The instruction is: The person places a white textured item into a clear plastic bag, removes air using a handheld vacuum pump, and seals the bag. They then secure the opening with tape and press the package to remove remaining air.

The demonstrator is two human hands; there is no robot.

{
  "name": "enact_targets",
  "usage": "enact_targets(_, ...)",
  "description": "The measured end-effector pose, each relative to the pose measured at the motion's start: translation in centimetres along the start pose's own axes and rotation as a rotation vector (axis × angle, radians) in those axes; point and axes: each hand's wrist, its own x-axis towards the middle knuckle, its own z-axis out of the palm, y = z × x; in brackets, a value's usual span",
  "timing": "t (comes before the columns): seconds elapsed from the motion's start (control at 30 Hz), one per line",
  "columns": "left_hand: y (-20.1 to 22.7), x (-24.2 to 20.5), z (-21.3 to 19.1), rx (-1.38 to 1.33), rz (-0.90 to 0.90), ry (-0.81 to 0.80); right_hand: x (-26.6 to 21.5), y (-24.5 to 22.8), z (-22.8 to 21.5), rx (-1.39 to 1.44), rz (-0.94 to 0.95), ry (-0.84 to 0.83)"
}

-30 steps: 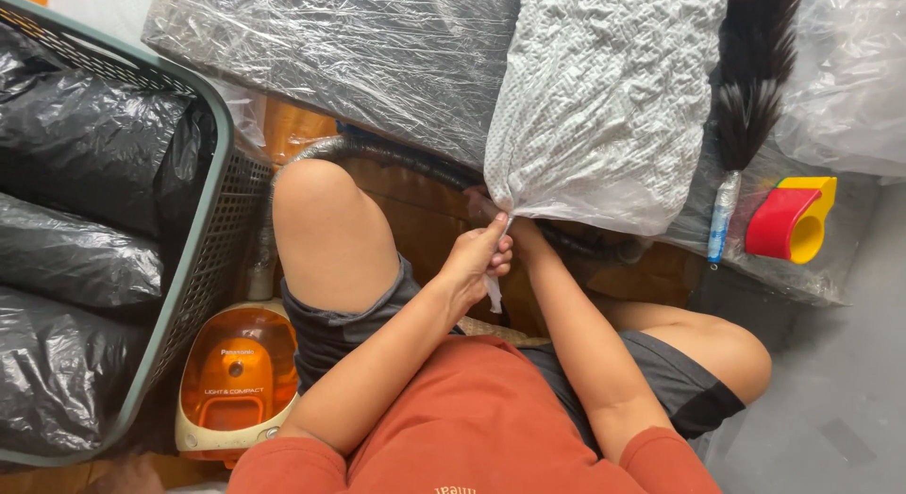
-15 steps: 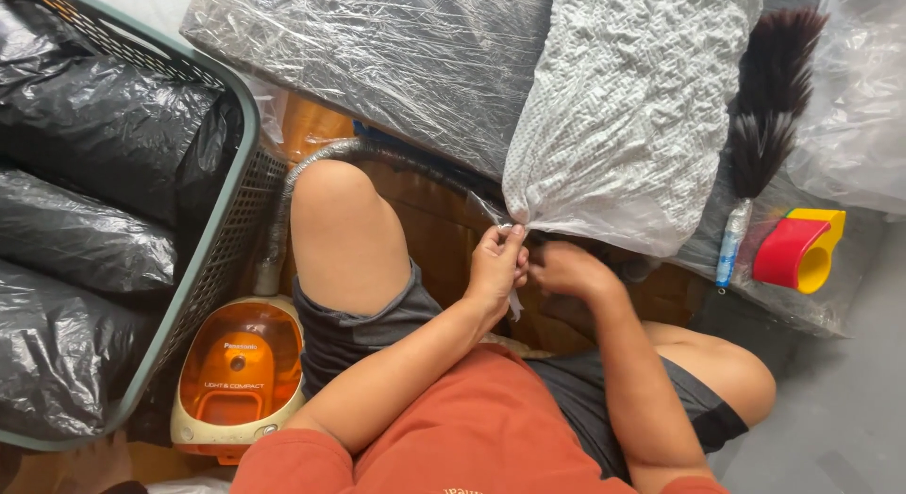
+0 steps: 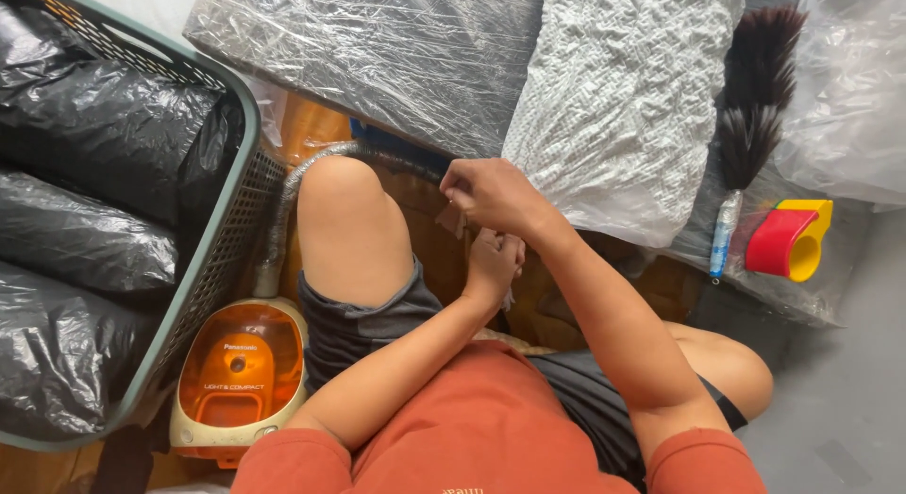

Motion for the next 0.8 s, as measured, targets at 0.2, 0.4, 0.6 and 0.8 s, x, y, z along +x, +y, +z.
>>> enact_targets(0.2,6.1,-3.7,-1.0,-0.241,-0.01,-0.281,-6.3,-0.6,-6.3,0.611,-0.026,0.162)
enact_targets(0.4,5.4,-3.1,-1.2,-0.413,-0.051,-0.371,-12.6,2.2,-4.9,0.859,-0.033,0.311)
enact_targets(0.6,5.0,-2.8,-0.8,-0.51,-0.127,-0.41,-17.8,8.2,0.4,1.051,-0.028,0.449)
enact_targets(0.8,4.6,-3.0,0.1,-0.413,-0.233,-0.365,-18.9,11.2,6.1,1.392,0.012,0.498)
